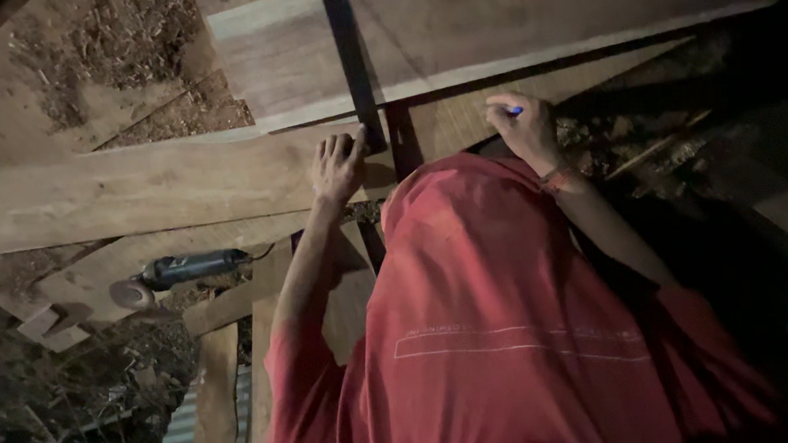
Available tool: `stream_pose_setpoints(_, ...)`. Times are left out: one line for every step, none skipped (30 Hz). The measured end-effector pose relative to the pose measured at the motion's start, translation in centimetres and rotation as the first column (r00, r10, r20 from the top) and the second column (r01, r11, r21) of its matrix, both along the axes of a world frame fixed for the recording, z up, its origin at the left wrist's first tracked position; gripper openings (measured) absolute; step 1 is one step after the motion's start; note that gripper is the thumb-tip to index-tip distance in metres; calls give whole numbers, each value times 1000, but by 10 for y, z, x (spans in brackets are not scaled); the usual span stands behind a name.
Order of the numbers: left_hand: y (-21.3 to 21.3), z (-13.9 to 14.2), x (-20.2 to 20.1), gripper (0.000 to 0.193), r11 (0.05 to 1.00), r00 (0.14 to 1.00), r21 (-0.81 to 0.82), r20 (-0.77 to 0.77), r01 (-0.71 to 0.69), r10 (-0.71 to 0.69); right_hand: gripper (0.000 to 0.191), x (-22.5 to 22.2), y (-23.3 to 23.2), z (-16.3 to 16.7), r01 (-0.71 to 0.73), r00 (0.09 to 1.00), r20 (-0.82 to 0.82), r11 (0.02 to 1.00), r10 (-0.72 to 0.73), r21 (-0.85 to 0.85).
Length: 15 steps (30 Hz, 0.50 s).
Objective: The person measures a wooden plank using a tape measure and a metal ruler, then marks the wood with a pen. The person repeats the measuring and marking process multiple times on the same plank.
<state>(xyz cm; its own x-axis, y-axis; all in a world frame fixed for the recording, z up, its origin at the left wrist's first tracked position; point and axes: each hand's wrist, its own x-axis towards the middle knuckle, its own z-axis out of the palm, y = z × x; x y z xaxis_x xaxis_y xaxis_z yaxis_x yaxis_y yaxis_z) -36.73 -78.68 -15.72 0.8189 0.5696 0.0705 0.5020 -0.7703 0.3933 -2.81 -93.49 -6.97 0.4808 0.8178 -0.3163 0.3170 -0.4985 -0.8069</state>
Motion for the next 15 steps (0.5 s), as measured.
stream_pose_setpoints(-6,1,-1,53,999,999,10,1,-37,37,23,0,2,-1,10,1000,25,999,-11,40)
stream_pose_setpoints(-12,1,-2,54,998,999,18,-6,-53,53,22,0,4,-2,19,998,51,997,-23,81)
stream_pose_setpoints(-19,2,-2,56,997,998,27,-12,-68,69,20,1,6,-3,2,996,86,995,-10,100)
stream_pose_setpoints(-27,2,-2,57,996,996,32,-17,-83,83,18,1,7,-5,-16,993,122,993,2,116)
stream_pose_setpoints(-35,2,-1,61,992,992,17,-27,-124,124,18,2,8,-6,-34,987,157,991,14,130)
stream_pose_setpoints(-43,2,-1,64,986,986,3,-36,-165,165,18,2,8,-8,-4,991,134,993,-11,114)
stream_pose_setpoints(-52,1,0,68,978,977,-11,-46,-208,207,19,2,7,-10,24,993,111,995,-35,98)
stream_pose_setpoints(-60,1,1,70,962,962,-24,-29,-273,273,19,2,5,-12,52,994,89,995,-59,84)
stream_pose_setpoints(-67,0,2,72,941,942,-39,-12,-337,336,18,1,3,-14,55,995,71,991,-64,119)
stream_pose_setpoints(-74,-1,3,75,916,917,-57,5,-398,399,17,0,1,-16,59,996,54,987,-68,152)
stream_pose_setpoints(-80,-2,3,76,883,883,-36,15,-469,469,16,-2,-1,-19,63,997,38,980,-71,187)
stream_pose_setpoints(-86,-3,3,76,843,843,-16,26,-538,538,16,-4,-2,-22,82,996,25,980,-88,180)
stream_pose_setpoints(-90,-4,2,77,796,795,2,37,-605,605,17,-6,-3,-26,98,995,11,980,-102,171)
stream_pose_setpoints(-94,-5,-1,76,769,769,-7,39,-639,638,18,-8,-4,-29,113,994,-3,980,-114,162)
stream_pose_setpoints(-96,-6,-4,76,740,739,-16,42,-672,672,17,-10,-3,-33,127,992,-24,979,-125,156)
